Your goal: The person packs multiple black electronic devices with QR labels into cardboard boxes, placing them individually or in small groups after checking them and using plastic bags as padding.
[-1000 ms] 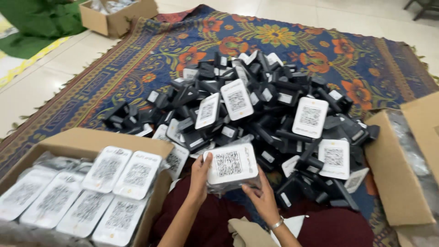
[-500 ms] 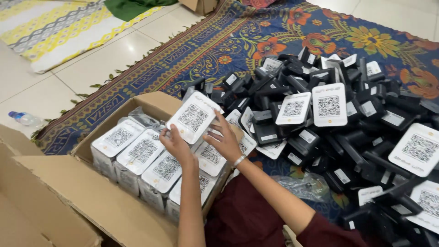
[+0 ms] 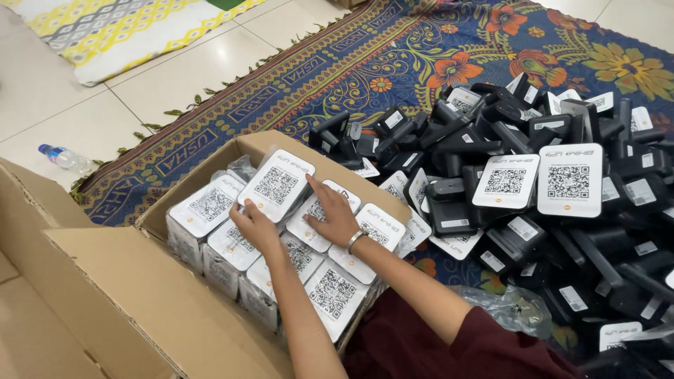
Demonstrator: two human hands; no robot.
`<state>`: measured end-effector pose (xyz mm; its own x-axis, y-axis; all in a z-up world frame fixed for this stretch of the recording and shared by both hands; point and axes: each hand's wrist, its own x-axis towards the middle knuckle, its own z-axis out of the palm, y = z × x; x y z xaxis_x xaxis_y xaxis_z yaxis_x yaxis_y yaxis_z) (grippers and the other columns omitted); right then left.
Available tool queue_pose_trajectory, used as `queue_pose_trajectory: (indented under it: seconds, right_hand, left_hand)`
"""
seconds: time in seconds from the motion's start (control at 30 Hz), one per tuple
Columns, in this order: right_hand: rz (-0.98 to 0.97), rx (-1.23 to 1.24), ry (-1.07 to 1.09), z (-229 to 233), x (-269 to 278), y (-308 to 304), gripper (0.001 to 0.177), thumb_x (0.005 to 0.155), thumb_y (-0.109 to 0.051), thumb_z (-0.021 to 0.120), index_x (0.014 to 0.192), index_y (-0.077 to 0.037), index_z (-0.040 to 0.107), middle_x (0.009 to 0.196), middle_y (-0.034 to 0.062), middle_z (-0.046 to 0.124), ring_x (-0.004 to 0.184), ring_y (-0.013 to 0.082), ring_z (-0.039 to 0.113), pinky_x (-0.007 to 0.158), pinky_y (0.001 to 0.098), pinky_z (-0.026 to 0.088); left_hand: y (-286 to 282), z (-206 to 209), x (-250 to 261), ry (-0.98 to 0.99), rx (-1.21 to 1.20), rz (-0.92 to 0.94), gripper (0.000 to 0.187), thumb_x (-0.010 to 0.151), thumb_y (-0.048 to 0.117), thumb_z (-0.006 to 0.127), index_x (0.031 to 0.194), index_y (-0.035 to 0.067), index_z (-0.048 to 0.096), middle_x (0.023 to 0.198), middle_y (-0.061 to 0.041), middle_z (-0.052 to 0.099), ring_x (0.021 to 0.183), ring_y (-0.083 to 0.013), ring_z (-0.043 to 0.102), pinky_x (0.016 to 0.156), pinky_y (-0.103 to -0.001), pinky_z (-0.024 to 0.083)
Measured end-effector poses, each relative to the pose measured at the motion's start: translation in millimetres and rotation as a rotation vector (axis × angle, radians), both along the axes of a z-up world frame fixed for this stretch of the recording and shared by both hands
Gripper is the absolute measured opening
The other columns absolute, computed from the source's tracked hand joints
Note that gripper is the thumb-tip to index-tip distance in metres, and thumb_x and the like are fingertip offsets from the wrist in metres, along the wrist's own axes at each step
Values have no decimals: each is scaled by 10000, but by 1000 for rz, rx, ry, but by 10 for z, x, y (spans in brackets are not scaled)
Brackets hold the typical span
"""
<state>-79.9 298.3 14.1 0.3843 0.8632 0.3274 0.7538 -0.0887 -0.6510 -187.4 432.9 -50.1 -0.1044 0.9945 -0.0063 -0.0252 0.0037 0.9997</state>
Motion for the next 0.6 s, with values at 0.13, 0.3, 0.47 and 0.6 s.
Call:
queue_pose_trajectory:
  seconds: [0.13, 0.3, 0.47, 0.6]
  right_hand:
    - [-43, -31, 21, 60, -53, -42, 880, 838, -232, 777, 1588, -146, 326, 1442, 179, 532, 1329, 369, 512, 1117, 451, 364]
    - [-65, 26, -37, 2, 10, -134, 689, 865, -191, 753, 1470, -35, 462, 1361, 167, 522, 1282, 348, 507, 1083, 421, 430]
    - [-27, -30, -155, 107, 1, -195, 578, 927, -230, 699, 1449, -50, 529, 1352, 142, 534, 1264, 320, 516, 1067, 432, 432]
    - [-10, -106, -330, 117, 32, -207, 513, 990, -298, 645, 1446, -85, 542, 1383, 131, 535, 1284, 317, 507, 1081, 448, 416]
  left_hand:
    - [-184, 259, -31, 141, -20, -37, 443, 1085, 264, 431, 1409, -36, 471, 1151, -222, 675, 974, -314, 712, 780, -421, 552]
    - [-382, 420, 55, 710, 210, -40, 474, 1119, 243, 479, 1435, -110, 444, 1284, -297, 484, 1090, -399, 548, 824, -451, 522]
    - [-527, 633, 35, 852, 342, 39, 494, 1022, 286, 595, 1394, -30, 518, 1395, -254, 461, 1253, -402, 429, 1000, -554, 403]
    - [-602, 589, 120, 911, 500, -111, 527, 951, 371, 661, 1375, 73, 567, 1503, -184, 420, 1419, -470, 271, 1146, -710, 115]
